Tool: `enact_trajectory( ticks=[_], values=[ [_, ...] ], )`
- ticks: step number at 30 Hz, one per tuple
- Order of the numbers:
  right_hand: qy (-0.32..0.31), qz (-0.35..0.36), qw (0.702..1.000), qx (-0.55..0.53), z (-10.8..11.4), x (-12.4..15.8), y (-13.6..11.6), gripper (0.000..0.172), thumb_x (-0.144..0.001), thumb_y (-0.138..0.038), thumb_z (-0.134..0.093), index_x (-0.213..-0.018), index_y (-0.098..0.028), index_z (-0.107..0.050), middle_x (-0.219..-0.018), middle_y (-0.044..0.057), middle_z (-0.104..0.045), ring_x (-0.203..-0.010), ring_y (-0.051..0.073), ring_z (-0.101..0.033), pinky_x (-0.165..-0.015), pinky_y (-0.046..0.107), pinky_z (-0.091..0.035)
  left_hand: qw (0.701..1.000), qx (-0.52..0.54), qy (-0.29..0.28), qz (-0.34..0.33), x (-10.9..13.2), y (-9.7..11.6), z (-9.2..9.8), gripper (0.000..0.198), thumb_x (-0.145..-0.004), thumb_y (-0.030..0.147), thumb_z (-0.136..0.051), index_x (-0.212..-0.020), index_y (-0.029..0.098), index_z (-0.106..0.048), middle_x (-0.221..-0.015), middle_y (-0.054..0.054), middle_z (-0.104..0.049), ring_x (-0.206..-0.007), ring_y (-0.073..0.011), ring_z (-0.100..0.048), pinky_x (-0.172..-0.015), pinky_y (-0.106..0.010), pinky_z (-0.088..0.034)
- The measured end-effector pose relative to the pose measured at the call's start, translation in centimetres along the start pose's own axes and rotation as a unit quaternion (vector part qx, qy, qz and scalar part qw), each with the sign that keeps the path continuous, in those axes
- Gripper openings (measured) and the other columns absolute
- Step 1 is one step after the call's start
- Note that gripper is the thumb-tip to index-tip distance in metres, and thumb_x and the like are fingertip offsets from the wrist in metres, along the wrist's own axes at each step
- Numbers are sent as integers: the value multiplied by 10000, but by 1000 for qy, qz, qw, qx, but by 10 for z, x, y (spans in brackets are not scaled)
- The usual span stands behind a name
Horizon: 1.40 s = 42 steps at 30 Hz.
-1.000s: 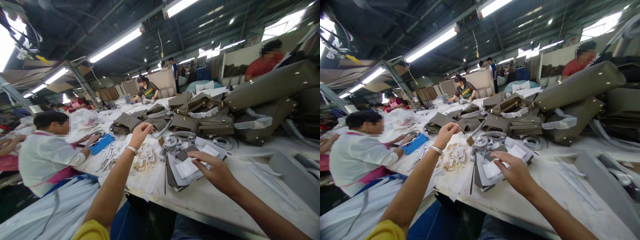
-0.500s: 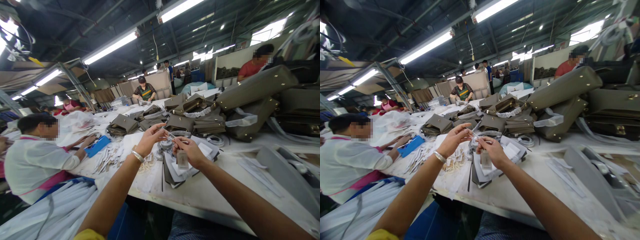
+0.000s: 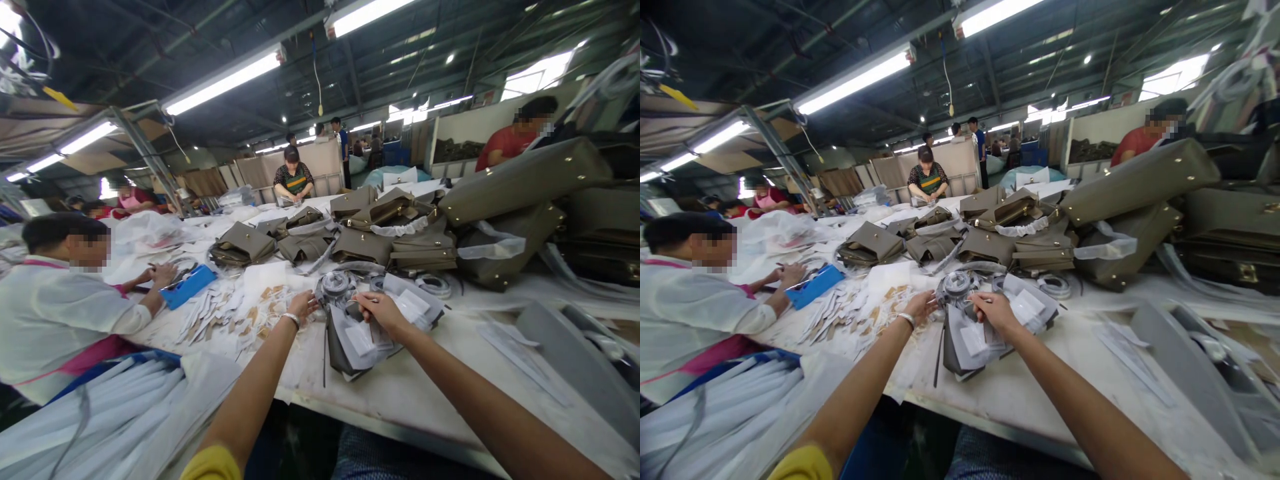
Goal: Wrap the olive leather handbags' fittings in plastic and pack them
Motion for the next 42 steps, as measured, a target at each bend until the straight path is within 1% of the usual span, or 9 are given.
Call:
enact_trajectory(
  ticks=[4,8,15,19,21,27,33,39,42],
  values=[
    [12,5,1000,-20,8,9,0,431,-752,-529,-656,-922,-135,-696,-626,-22,-541,-493,76,-445,-479,222,-364,998,22,-50,21,-5,8,-5,139,-899,214,-531,-819,115,-585,-668,22,-566,-526,-62,-511,-518,-196,-463],
    [5,6,999,-43,18,20,-6,447,-768,-541,-638,-970,-145,-679,-627,-34,-534,-472,65,-427,-468,216,-358,989,54,-140,-20,19,15,-18,50,-836,148,-594,-862,146,-637,-732,1,-636,-550,-44,-528,-581,-161,-476],
    [-94,-4,995,28,8,34,-37,403,-795,-517,-619,-941,-144,-669,-598,-33,-537,-432,64,-440,-431,203,-366,939,-16,-339,-62,76,24,-47,524,-651,200,-781,-1152,184,-628,-1033,-108,-698,-770,-162,-640,-639,-239,-493],
    [-174,-18,984,43,1,39,-52,370,-797,-507,-620,-791,-138,-652,-582,-25,-547,-422,61,-444,-417,194,-373,891,-111,-423,-122,98,37,-56,627,-625,263,-800,-1213,194,-593,-995,-104,-706,-865,-206,-643,-756,-301,-488],
    [-194,-21,980,41,-1,41,-54,364,-800,-497,-621,-790,-135,-653,-592,-22,-555,-428,60,-456,-424,190,-383,879,-192,-405,-165,103,41,-57,518,-662,300,-764,-1145,164,-635,-903,-86,-711,-827,-200,-640,-763,-310,-486],
    [-216,-57,975,10,-12,47,-46,420,-749,-404,-697,-1078,-147,-647,-659,-16,-613,-557,94,-560,-572,226,-473,817,-495,-158,-251,103,41,-33,71,-671,157,-626,-622,150,-676,-567,-36,-610,-649,-206,-589,-645,-315,-450],
    [-259,-68,952,147,-25,40,-46,660,-671,-233,-713,-1299,-182,-517,-844,38,-709,-707,173,-645,-695,312,-512,785,-565,-115,-224,115,41,10,155,-578,123,-609,-444,201,-608,-458,0,-548,-580,-179,-557,-601,-276,-398],
    [-173,118,846,490,-37,33,-54,131,-663,-159,-665,-778,-183,-721,-801,83,-710,-777,250,-633,-678,318,-440,810,-543,-120,-188,133,13,46,257,-764,334,-532,-604,197,-680,-589,-16,-672,-569,-160,-608,-561,-250,-406],
    [-177,121,861,461,-41,35,-52,75,-713,-243,-662,-712,-185,-708,-704,58,-686,-658,207,-601,-580,284,-386,873,-440,-113,-175,147,-7,60,313,-809,406,-514,-672,180,-680,-636,-30,-682,-588,-153,-613,-590,-250,-430]
  ],
)
Point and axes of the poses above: each hand's wrist, its own x-axis away from the middle knuckle, its own z-axis out of the back of the hand, y = z × x, the point moved 2 cm from there along -x, towards the middle knuckle
